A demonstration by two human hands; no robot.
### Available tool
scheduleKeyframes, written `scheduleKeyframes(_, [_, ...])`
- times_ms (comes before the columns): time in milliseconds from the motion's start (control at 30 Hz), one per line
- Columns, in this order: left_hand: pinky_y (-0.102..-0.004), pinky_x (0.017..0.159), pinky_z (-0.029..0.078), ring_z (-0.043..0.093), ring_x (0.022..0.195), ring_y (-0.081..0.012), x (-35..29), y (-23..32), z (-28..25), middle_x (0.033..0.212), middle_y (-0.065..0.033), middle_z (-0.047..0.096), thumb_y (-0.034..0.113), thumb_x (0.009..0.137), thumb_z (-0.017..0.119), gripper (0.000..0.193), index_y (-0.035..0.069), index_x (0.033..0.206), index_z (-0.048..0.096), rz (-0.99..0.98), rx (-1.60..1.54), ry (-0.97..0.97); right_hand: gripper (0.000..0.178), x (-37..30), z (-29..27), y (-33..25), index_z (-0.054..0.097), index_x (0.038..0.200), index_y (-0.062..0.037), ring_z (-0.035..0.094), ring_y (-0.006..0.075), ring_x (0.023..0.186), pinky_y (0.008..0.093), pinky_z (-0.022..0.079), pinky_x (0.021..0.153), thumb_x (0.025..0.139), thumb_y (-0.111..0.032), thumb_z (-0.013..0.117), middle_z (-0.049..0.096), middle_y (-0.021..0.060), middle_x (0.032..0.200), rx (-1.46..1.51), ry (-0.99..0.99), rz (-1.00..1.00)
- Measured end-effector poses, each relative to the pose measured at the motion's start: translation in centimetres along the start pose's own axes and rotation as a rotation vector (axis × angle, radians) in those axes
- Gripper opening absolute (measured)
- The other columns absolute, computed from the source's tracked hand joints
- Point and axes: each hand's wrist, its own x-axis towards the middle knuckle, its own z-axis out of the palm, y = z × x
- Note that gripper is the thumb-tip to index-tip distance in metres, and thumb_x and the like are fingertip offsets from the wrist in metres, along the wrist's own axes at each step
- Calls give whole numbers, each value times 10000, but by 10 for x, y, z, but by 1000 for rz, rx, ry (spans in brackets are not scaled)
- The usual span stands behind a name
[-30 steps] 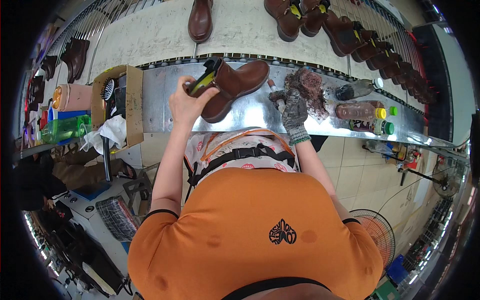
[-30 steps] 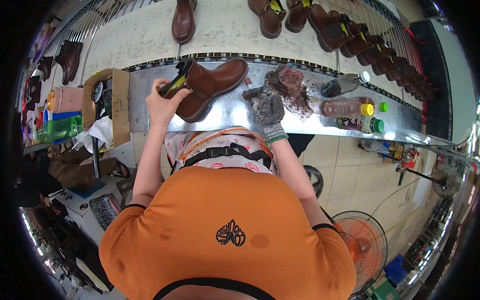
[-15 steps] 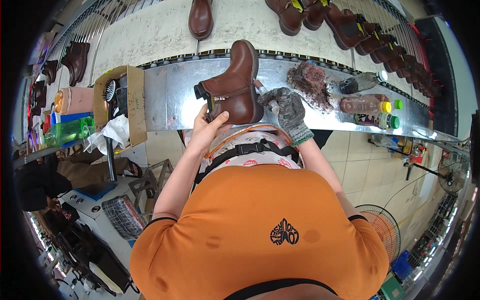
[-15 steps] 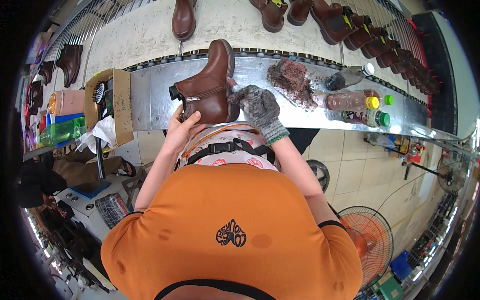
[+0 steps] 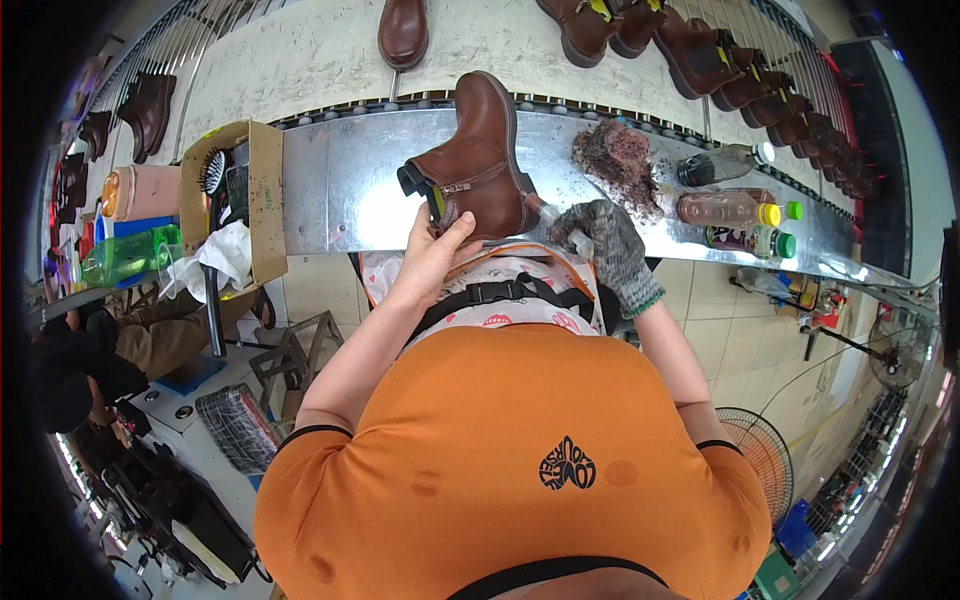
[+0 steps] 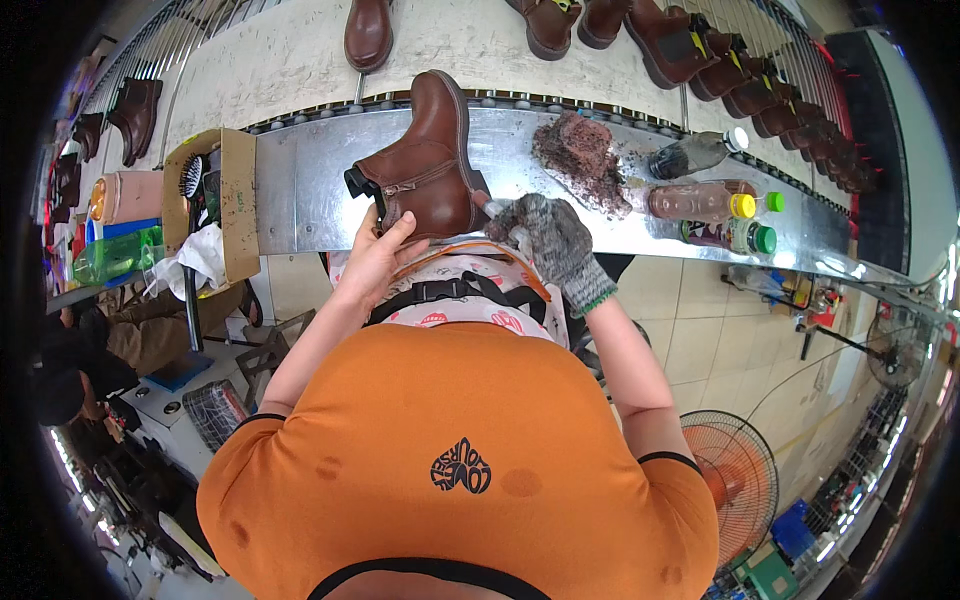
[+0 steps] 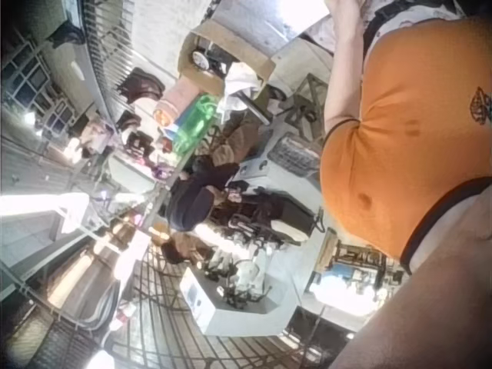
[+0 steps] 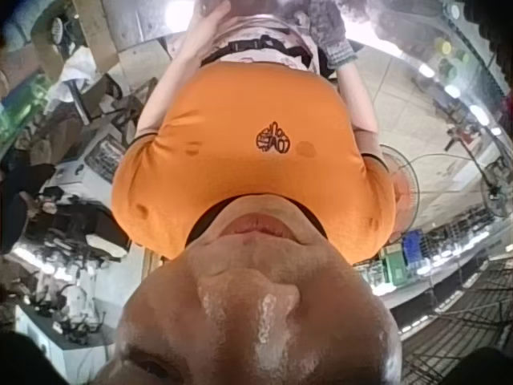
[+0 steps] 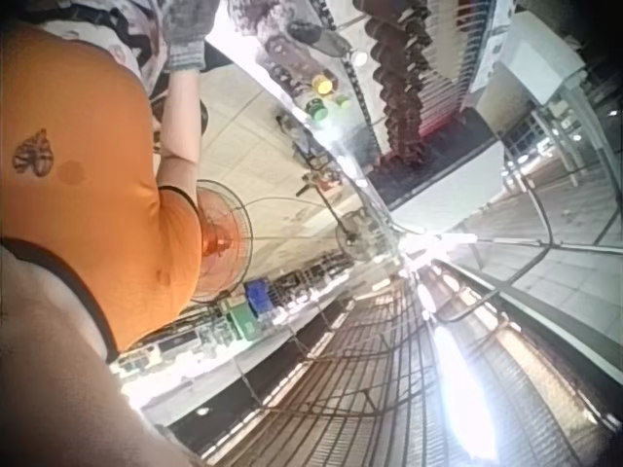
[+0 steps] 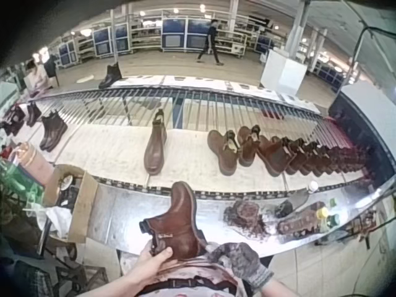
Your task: The person applies adhesive along the soles of boots using a syringe applicator and places them back onto the conveyor belt. Then, the person refills the syringe applicator with liquid from a plastic bottle and wipes the tip with a tissue.
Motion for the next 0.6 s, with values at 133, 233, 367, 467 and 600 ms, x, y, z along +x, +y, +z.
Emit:
scheduleKeyframes(133, [-306,856,530,555,1056,-185,3,0,5,1205,-88,486,195,902,596,491,59,1290,328,-8,-17,9,283,-16,1,-9,646,761,-13,629,258,721,339,474,679,815,-251,504,658,119,753,21,27,163])
scheduleKeyframes(233, [-308,863,531,560,1058,-189,1,7,11,1205,-91,489,203,911,583,481,48,1288,329,-17,-95,4,375,-16,-6,-26,650,754,-19,628,267,691,331,473,648,842,-313,435,649,119,737,-5,32,104])
scheduleKeyframes(367, [-297,872,531,567,1048,-204,-1,17,18,1189,-121,486,226,903,593,474,27,1247,336,0,-181,-14,348,-20,-7,-40,663,749,-27,621,263,643,321,470,610,829,-299,463,636,109,715,13,93,76])
scheduleKeyframes(467, [-298,885,528,568,1051,-207,1,20,20,1185,-125,494,227,906,588,482,1,1250,338,-3,-239,-17,270,-17,-11,-52,675,747,-39,606,260,632,333,458,590,798,-249,513,626,94,697,124,82,113])
scheduleKeyframes(600, [-282,855,550,587,1055,-234,5,21,19,1198,-136,528,228,930,541,439,-9,1265,385,-8,-304,-33,238,-22,-6,-52,665,745,-97,562,222,626,322,434,585,829,-260,513,644,16,739,7,166,15])
